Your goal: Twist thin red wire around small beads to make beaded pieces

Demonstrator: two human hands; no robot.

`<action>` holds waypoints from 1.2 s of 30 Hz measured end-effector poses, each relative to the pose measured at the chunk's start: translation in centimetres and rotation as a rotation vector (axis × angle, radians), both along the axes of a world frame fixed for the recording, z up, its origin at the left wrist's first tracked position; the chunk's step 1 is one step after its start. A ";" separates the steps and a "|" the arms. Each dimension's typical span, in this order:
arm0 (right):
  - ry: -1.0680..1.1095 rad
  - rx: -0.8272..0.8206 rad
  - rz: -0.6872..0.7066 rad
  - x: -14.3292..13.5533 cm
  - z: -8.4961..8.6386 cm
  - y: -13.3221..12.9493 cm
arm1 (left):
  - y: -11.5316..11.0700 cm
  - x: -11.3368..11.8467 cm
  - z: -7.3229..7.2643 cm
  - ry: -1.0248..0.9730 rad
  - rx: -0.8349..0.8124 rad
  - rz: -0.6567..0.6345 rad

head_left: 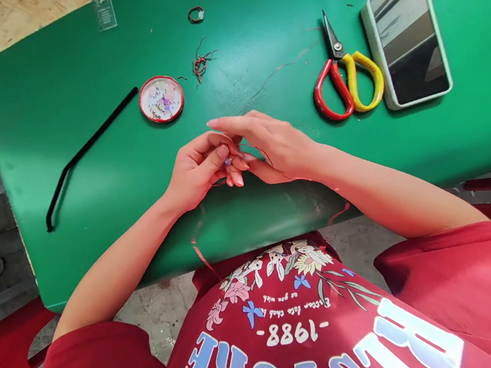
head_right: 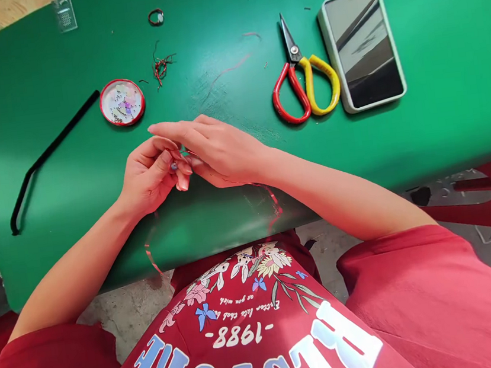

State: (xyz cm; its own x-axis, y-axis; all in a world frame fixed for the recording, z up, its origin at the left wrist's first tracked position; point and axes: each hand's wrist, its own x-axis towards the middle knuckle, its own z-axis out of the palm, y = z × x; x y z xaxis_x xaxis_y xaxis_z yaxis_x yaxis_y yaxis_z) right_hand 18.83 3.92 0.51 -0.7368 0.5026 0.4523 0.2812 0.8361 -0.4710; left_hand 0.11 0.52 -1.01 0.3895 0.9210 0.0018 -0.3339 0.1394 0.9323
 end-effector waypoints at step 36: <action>0.036 0.000 -0.028 -0.2 -1.1 -0.5 | -0.1 0.1 0.5 -0.029 -0.224 0.091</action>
